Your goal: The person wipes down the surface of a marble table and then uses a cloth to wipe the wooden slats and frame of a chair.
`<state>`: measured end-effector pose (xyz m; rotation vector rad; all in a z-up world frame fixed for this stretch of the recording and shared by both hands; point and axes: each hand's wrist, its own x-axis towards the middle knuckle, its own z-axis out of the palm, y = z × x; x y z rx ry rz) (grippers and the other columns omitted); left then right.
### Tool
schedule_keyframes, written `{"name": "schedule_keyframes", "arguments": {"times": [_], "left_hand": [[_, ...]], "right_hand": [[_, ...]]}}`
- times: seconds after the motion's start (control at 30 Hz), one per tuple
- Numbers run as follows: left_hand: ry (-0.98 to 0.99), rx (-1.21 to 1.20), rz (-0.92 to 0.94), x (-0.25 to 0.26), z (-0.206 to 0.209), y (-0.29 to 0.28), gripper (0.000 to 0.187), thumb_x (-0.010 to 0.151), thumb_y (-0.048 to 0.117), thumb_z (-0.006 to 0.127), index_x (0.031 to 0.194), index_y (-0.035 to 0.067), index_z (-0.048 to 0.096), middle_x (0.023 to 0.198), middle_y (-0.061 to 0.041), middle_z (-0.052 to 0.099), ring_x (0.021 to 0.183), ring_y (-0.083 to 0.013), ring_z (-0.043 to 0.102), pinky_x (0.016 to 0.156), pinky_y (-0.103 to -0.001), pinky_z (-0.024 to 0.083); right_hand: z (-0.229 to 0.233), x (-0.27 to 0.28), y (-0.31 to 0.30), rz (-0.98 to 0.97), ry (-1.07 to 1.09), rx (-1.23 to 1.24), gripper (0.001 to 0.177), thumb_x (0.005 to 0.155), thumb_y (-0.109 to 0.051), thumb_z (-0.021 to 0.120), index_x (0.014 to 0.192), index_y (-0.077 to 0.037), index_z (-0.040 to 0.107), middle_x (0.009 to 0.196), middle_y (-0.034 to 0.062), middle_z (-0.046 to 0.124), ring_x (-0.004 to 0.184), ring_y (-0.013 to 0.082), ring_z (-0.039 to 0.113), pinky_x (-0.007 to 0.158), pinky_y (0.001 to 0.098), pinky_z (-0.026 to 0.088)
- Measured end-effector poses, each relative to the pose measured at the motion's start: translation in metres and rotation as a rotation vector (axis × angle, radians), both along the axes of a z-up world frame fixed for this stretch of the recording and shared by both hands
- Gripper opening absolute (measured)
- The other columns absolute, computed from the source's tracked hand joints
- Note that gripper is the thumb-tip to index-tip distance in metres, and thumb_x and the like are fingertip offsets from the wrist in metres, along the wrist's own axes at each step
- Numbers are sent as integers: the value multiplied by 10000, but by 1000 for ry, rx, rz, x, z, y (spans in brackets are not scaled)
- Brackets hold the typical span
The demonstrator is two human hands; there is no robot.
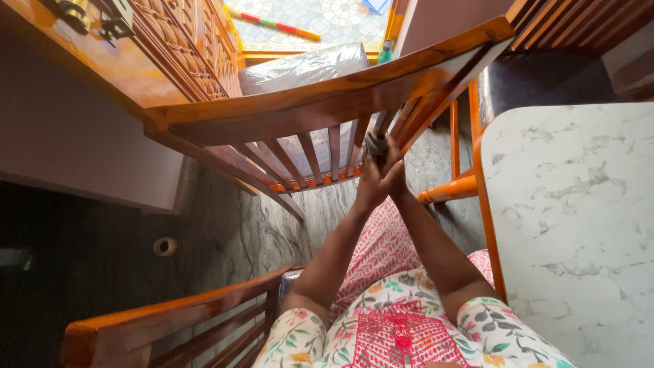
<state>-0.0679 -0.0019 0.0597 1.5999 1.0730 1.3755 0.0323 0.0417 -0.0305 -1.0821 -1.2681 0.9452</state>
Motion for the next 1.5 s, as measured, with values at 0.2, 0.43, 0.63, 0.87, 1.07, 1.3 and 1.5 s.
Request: {"name": "schedule_keyframes", "arguments": {"times": [0.2,0.43,0.63,0.87,1.07,1.3,1.5], "left_hand": [[-158,-251,-79,-1,-101,15,713,939,327,756,1458,-55,448,1423,-212,571,1354,-320,562,1141,-386,440],[-355,-269,-75,0,-150,30,873,906,301,779,1538,-51,290,1483,-187,481,1385,-275,477,1159,-369,376],[-403,-383,-127,-4,-152,36,889,916,323,780,1555,-58,292,1460,-213,545,1338,-283,553,1137,-374,432],[62,-632,18,-11,-157,23,749,870,473,793,1323,-68,540,1255,-256,676,1191,-316,671,1017,-380,510],[-166,-771,223,-17,-150,-7,534,1027,447,551,1370,39,574,1228,-209,714,1144,-319,690,950,-404,516],[87,-266,322,-34,-133,-37,331,943,89,642,1262,3,612,1163,-189,686,1047,-333,689,904,-406,541],[-95,-165,405,-41,-46,-40,146,933,41,685,1069,-3,654,1030,-136,692,930,-242,717,786,-330,591]], "right_hand": [[-66,-7,8,28,-54,-140,440,1112,-302,486,1471,-48,470,1228,61,584,1054,137,576,880,282,501],[-59,-19,18,167,-16,-280,467,1105,-299,491,1502,-58,444,1225,49,587,1033,120,566,851,267,488],[-45,-24,13,186,-27,-284,493,1099,-297,495,1529,-67,421,1223,40,590,1015,106,556,826,254,476],[-23,-25,-5,134,257,-425,322,1128,-236,480,1313,-33,648,914,10,630,745,125,544,633,274,436],[-43,-5,-25,-20,-435,-517,388,884,-134,644,1267,-67,627,952,123,737,843,235,719,745,358,557],[-12,12,-27,279,-183,-526,515,806,-28,602,1321,-33,610,1112,122,733,997,226,713,878,311,570],[75,-1,-43,138,-337,-211,374,841,-37,610,1208,1,676,1097,145,761,1022,217,721,916,316,548]]}}
